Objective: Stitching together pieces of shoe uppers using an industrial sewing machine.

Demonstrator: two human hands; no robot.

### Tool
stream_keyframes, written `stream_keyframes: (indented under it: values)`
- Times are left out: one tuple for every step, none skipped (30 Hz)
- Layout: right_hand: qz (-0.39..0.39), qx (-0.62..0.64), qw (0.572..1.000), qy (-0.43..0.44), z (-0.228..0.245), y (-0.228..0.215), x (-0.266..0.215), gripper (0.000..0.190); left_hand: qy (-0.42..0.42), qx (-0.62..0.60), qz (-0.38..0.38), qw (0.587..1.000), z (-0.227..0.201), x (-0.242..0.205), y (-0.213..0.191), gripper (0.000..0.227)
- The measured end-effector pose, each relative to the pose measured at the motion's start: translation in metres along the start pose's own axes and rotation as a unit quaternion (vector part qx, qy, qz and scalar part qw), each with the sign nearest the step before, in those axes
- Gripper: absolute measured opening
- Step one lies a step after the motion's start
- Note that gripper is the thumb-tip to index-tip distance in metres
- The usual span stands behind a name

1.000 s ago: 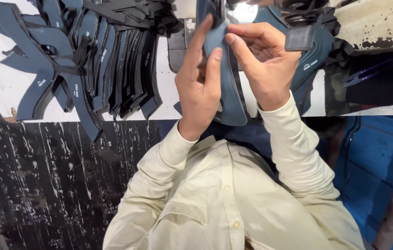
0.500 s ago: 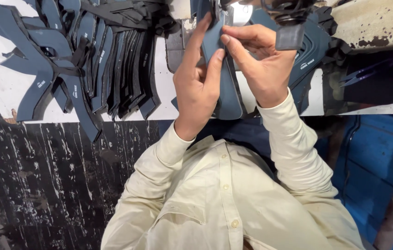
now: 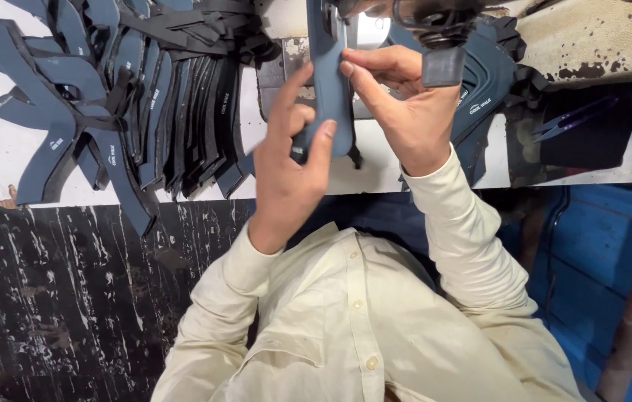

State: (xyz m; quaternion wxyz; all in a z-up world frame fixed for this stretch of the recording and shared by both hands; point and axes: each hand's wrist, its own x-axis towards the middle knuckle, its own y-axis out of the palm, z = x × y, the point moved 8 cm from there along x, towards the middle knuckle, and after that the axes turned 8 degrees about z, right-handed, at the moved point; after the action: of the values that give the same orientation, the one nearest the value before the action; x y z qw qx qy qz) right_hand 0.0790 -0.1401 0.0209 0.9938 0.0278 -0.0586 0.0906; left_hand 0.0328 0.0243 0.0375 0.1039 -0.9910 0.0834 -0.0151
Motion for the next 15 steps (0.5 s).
stream_keyframes:
  values:
    - [0.000,-0.001,1.000,-0.004,0.001,0.000,0.000,0.014,0.009,0.026,0.004,1.000,0.000,0.001,-0.003,0.060]
    - [0.001,-0.001,1.000,-0.004,0.001,0.001,0.000,0.014,0.009,0.026,0.004,1.000,0.002,0.004,-0.006,0.060]
    - [0.000,-0.006,1.000,-0.006,0.002,0.002,-0.001,0.014,0.019,0.040,0.009,0.999,0.003,0.008,-0.008,0.058]
    - [-0.001,-0.011,1.000,-0.009,0.003,0.002,0.000,0.013,0.031,0.054,0.014,0.998,0.003,0.012,-0.011,0.055]
    - [-0.002,-0.012,1.000,-0.011,0.004,0.002,0.001,0.013,0.033,0.054,0.015,0.998,0.001,0.018,-0.013,0.055]
    - [-0.005,-0.016,1.000,-0.010,0.004,0.002,0.001,0.013,0.047,0.053,0.021,0.997,-0.003,0.024,-0.014,0.054]
    - [-0.009,-0.021,1.000,-0.009,0.004,0.002,0.000,0.013,0.061,0.053,0.028,0.996,-0.007,0.029,-0.015,0.053]
    - [-0.010,-0.021,1.000,-0.009,0.005,0.003,0.000,0.013,0.061,0.053,0.029,0.996,-0.005,0.034,-0.018,0.053]
    - [-0.011,-0.024,1.000,-0.009,0.006,0.003,0.000,0.013,0.062,0.033,0.041,0.997,-0.002,0.038,-0.018,0.052]
    - [-0.013,-0.027,1.000,-0.010,0.007,0.004,0.000,0.013,0.064,0.013,0.053,0.996,0.001,0.042,-0.020,0.051]
    - [-0.014,-0.027,0.999,-0.010,0.008,0.005,0.000,0.013,0.065,0.013,0.054,0.996,0.005,0.046,-0.020,0.051]
    - [-0.019,-0.027,0.999,0.004,0.008,0.005,0.000,0.013,0.068,-0.001,0.061,0.996,0.008,0.051,-0.020,0.048]
    - [-0.024,-0.026,0.999,0.018,0.007,0.005,0.000,0.013,0.071,-0.015,0.069,0.995,0.011,0.055,-0.020,0.046]
    - [-0.025,-0.026,0.999,0.017,0.007,0.004,-0.001,0.013,0.072,-0.014,0.069,0.995,0.013,0.060,-0.020,0.046]
    - [-0.025,-0.026,0.999,0.018,0.006,0.004,-0.001,0.013,0.076,-0.018,0.068,0.995,0.015,0.064,-0.019,0.045]
